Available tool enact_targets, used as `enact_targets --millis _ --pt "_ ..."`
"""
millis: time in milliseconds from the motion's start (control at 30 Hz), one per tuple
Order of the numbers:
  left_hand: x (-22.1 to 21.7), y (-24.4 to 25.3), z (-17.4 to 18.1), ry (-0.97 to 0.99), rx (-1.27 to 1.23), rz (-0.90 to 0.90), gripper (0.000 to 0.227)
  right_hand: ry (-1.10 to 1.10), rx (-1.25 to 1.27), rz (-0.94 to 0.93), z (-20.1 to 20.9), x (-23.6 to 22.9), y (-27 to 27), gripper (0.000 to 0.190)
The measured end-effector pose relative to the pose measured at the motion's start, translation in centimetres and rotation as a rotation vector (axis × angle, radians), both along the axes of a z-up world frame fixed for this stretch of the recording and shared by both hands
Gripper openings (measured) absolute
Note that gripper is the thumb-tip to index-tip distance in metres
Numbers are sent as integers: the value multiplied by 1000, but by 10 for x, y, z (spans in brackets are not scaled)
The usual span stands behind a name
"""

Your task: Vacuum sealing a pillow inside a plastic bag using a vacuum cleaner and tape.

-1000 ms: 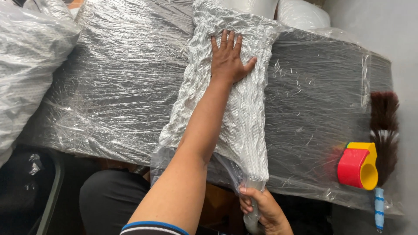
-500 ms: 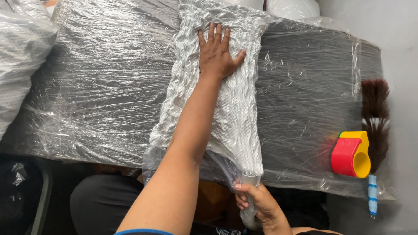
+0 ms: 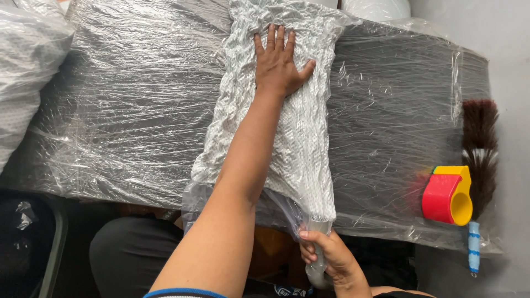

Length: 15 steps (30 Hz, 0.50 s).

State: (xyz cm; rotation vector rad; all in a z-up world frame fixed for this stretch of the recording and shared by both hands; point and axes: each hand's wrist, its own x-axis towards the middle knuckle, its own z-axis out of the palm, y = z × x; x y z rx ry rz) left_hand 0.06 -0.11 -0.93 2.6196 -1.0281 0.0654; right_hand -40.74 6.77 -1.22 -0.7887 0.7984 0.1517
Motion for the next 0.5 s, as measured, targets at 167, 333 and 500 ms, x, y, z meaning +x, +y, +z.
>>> enact_targets --millis 167,333,500 --pt "0 1 1 6 32 -3 93 -9 12 -1 -1 -1 0 15" --pt "-1 1 3 6 46 3 93 6 2 0 -1 -1 0 16" --pt "2 -2 -3 2 34 1 94 -15 2 0 0 -1 0 18"
